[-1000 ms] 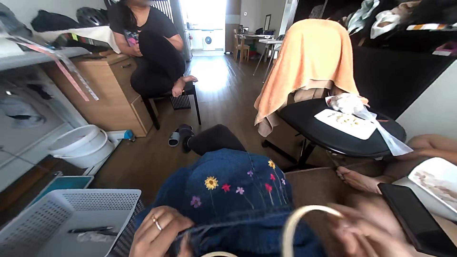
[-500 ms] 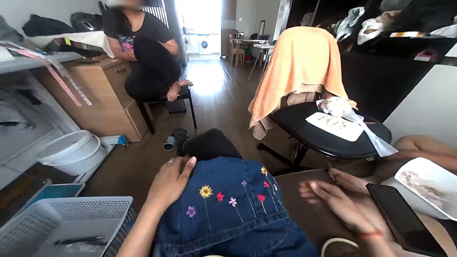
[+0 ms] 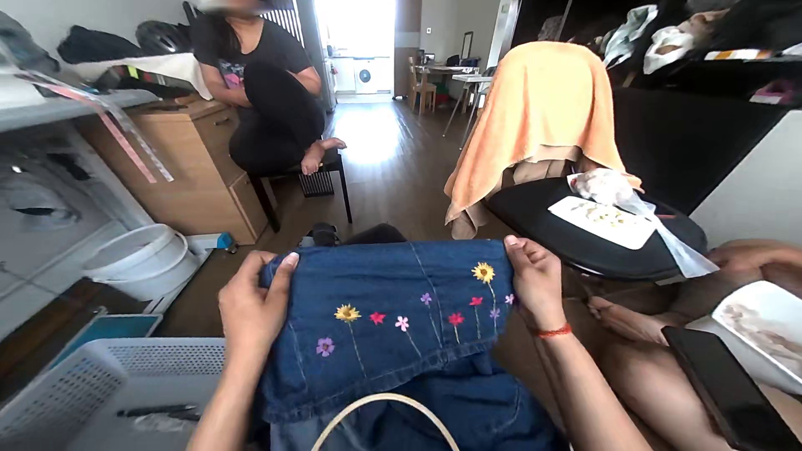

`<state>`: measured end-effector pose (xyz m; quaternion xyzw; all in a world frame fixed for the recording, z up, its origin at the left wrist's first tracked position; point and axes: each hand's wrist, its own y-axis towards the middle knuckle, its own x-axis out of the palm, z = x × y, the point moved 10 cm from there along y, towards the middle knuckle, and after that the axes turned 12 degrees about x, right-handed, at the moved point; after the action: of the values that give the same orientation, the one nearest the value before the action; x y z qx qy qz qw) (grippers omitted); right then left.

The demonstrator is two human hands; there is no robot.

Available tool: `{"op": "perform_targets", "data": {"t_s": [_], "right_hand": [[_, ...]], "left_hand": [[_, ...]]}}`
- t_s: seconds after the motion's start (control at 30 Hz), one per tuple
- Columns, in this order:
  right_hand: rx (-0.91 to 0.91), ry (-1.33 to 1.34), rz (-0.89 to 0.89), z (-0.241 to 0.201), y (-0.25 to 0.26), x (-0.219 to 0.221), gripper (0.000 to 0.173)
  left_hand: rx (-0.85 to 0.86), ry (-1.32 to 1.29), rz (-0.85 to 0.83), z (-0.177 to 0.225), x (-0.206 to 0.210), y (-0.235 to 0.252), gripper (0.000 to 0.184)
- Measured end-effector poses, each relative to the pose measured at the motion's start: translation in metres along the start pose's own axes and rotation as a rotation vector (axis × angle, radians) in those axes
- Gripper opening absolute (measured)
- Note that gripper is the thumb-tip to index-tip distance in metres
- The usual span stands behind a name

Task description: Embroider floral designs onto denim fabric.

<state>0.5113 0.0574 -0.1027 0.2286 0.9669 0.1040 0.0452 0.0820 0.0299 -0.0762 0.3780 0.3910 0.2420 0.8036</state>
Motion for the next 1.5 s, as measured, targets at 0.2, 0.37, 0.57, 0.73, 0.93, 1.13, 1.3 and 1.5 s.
{"op": "perform_targets", "data": {"t_s": [0.2, 0.37, 0.57, 0.73, 0.93, 1.13, 1.3, 1.5], "right_hand": [[0.237, 0.000, -0.106, 0.046, 0.019, 0.012, 0.043], [0.479, -0.059, -0.391, 0.097, 0.003, 0.025, 0.039], [-0.123, -0.466, -0.080, 0.048, 0.014, -0.002, 0.019], [0.106, -0.479, -0.277, 0.100, 0.024, 0.014, 0.029], [0.452, -0.123, -0.320, 0.119, -0.008, 0.004, 0.043], [-0.112, -0.570, -0.088, 0.062, -0.001, -0.018, 0.029], [-0.077, -0.521, -0.160, 0.090, 0.004, -0.008, 0.032], [0.210, -0.290, -0.231, 0.115, -0.007, -0.045, 0.038]], "left_hand": [[0.010, 0.103, -0.141, -0.008, 0.026, -0.005, 0.039], [0.272, 0.038, -0.345, 0.069, 0.064, -0.028, 0.043], [0.396, -0.008, -0.710, 0.105, 0.150, -0.108, 0.098], [0.330, -0.059, -0.615, 0.097, 0.136, -0.100, 0.108], [0.090, 0.019, -0.389, 0.056, 0.071, -0.088, 0.080], [0.125, 0.150, -0.433, 0.039, 0.099, -0.139, 0.114], [0.118, 0.145, -0.390, 0.039, 0.094, -0.136, 0.120], [-0.041, -0.444, -0.073, 0.041, 0.007, -0.132, 0.062]]}}
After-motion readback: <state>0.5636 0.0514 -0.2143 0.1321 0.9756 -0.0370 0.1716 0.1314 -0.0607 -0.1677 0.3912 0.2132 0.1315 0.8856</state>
